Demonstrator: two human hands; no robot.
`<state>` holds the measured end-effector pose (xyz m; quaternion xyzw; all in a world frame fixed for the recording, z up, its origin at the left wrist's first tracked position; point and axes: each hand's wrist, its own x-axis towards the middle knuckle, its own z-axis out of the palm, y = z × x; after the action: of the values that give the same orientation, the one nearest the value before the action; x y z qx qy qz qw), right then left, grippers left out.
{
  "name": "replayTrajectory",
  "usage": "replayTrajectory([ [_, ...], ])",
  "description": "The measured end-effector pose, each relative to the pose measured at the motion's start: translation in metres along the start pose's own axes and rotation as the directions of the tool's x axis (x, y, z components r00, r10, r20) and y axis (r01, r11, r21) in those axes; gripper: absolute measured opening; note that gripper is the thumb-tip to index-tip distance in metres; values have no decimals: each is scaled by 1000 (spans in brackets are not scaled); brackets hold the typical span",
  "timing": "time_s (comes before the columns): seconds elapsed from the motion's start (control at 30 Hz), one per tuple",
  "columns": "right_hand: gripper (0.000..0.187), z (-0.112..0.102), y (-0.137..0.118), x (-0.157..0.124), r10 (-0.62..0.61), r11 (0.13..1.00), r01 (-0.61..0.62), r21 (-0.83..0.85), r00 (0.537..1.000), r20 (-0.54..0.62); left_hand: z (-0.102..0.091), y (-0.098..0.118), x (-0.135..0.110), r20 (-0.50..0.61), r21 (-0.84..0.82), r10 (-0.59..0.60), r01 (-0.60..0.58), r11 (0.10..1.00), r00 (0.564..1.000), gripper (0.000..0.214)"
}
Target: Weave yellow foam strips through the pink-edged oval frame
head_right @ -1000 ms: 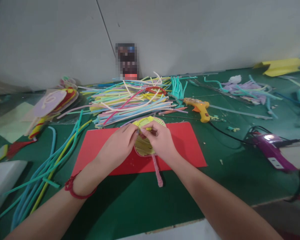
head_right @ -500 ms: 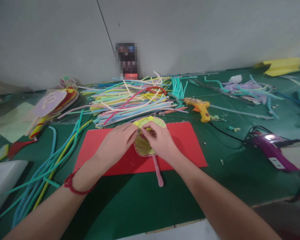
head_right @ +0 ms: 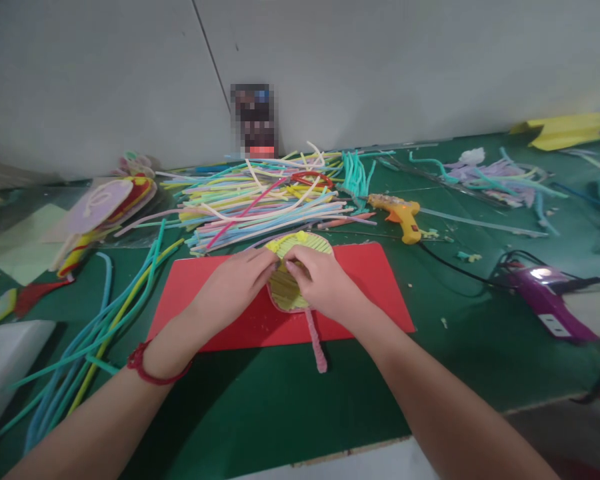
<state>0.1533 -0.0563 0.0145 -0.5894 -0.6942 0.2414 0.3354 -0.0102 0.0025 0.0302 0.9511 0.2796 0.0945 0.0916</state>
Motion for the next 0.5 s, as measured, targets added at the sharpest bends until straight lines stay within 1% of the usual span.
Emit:
replayTrajectory([
  [0.13,16,1,2,-1,-44,997,43,-68,999,-24,-2,2,-2,30,54,9,-10,998,1000,20],
  [0.33,19,3,1,0,-98,987,94,-131,995,-25,-6,7,-5,73,49,-31,28,998,997,20],
  [0.5,21,4,3,-1,-126,969,119,-218,992,-19,-3,7,-4,85,53,-63,59,997,994,18],
])
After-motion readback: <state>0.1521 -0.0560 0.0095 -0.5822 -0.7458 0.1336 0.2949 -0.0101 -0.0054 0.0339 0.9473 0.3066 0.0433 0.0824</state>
